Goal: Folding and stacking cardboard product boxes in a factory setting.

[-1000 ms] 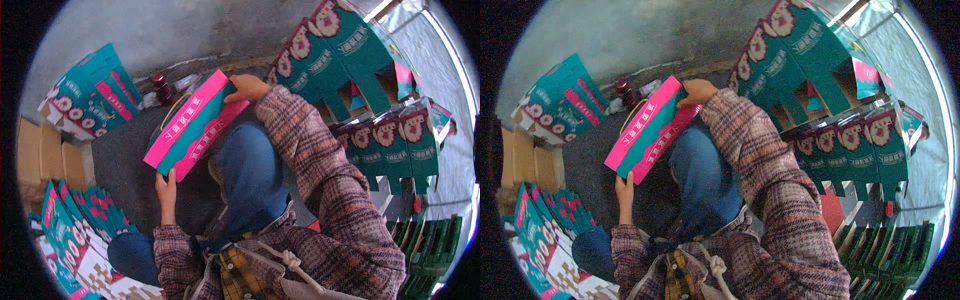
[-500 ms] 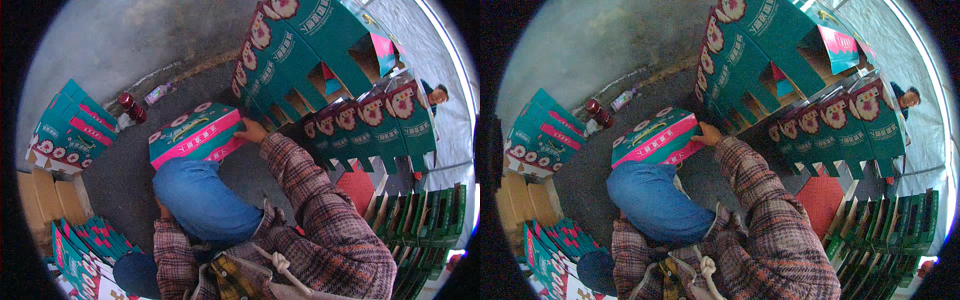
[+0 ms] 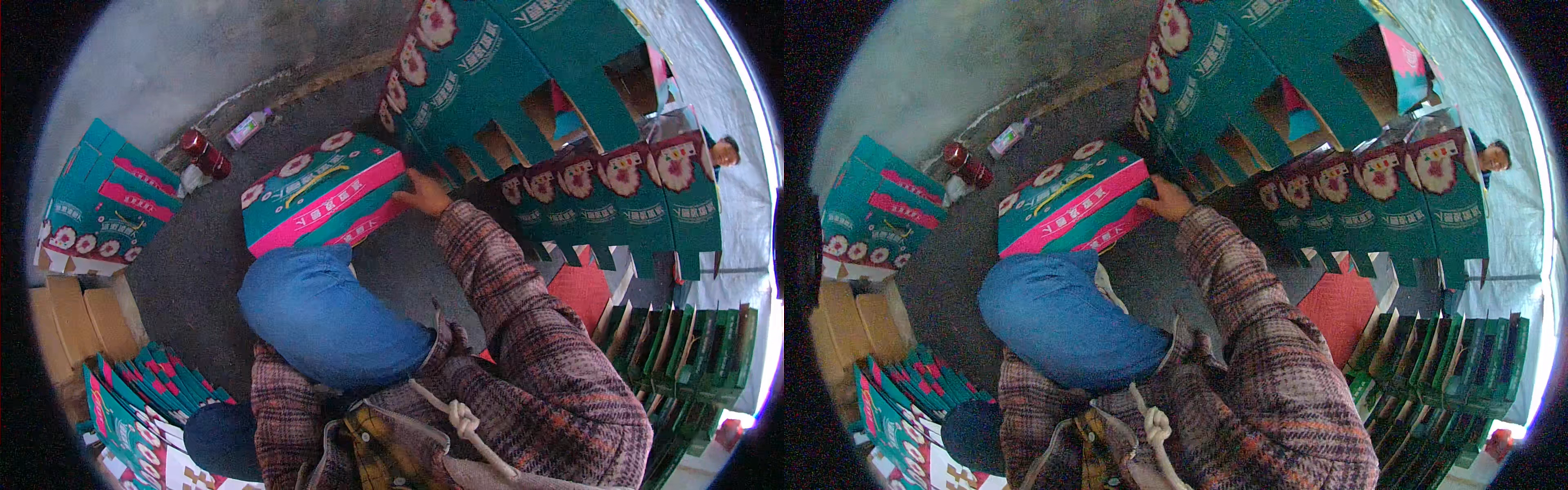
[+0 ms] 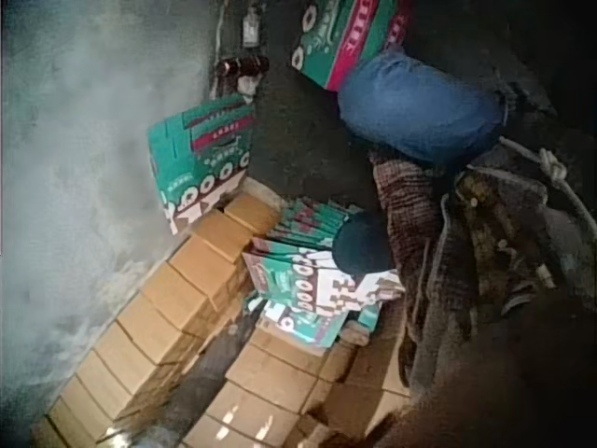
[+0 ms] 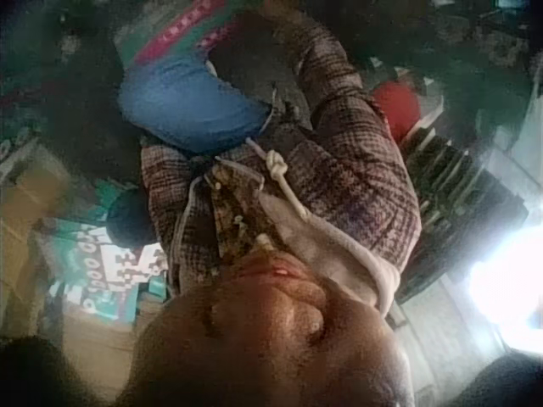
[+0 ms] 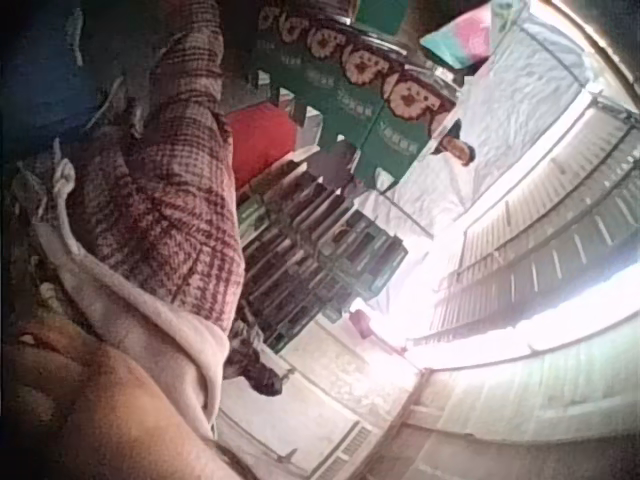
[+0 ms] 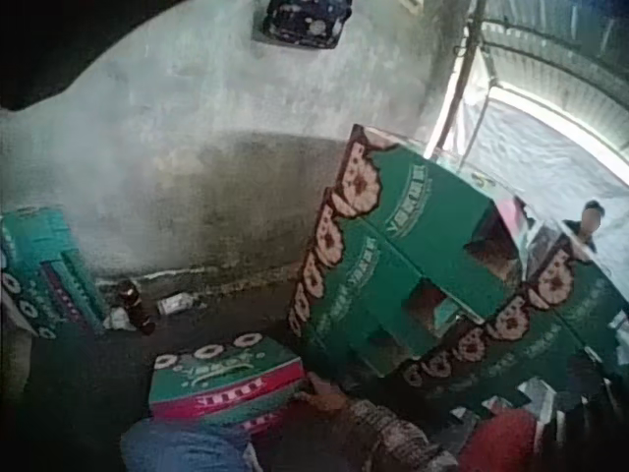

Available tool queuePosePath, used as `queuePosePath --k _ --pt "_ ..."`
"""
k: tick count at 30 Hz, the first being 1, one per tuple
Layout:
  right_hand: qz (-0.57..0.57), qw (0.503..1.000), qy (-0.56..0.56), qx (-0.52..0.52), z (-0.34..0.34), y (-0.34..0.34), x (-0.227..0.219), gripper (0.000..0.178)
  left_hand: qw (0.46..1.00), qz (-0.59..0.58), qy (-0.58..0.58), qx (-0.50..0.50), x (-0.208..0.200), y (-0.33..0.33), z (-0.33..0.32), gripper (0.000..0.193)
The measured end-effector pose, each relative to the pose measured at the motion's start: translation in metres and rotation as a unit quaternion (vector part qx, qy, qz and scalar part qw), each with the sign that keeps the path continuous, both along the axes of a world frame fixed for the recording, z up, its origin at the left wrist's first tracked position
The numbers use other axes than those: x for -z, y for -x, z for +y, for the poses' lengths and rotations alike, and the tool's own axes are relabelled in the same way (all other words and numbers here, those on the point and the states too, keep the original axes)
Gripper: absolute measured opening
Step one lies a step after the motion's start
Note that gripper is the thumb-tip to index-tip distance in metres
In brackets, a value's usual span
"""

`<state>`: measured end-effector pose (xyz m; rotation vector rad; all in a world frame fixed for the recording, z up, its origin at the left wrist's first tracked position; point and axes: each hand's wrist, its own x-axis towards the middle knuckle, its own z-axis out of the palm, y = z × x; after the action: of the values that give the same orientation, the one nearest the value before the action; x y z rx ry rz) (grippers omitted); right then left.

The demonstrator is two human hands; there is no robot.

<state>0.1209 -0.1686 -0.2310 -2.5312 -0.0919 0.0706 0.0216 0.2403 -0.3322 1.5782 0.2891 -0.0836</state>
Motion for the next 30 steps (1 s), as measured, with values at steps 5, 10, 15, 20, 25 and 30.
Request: queuePosePath --k 5,10,15,20,25,30 --pt "0.051 0.997 -0.050 -0.001 -0.005 -0.003 0.008 0.066 0.999 -0.001 -0.036 -0.003 -0.001 -0.002 0.005 0.038" --pt "0.042 0.995 -0.084 0.016 -0.014 -0.004 0.020 0.068 0.998 -0.010 -0.069 0.006 -0.007 -0.012 0.000 0.039" --pt "0.018 0.999 -0.038 -0.001 -0.001 -0.015 0.014 0.067 0.991 -0.020 -0.133 0.006 -0.024 -0.027 0.001 0.040" --pt "-0.037 0.999 -0.025 -0.030 0.035 -0.042 -0.020 0.060 0.953 -0.050 -0.300 -0.011 -0.082 -0.058 0.008 0.041" --pt "-0.052 0.998 -0.009 0.034 0.072 -0.074 -0.040 0.055 0.902 0.043 -0.428 0.029 -0.093 -0.094 0.035 0.047" --pt "-0.099 0.953 -0.264 0.111 0.066 -0.056 0.011 0.043 0.912 0.101 -0.398 -0.009 -0.070 -0.098 0.032 0.058"
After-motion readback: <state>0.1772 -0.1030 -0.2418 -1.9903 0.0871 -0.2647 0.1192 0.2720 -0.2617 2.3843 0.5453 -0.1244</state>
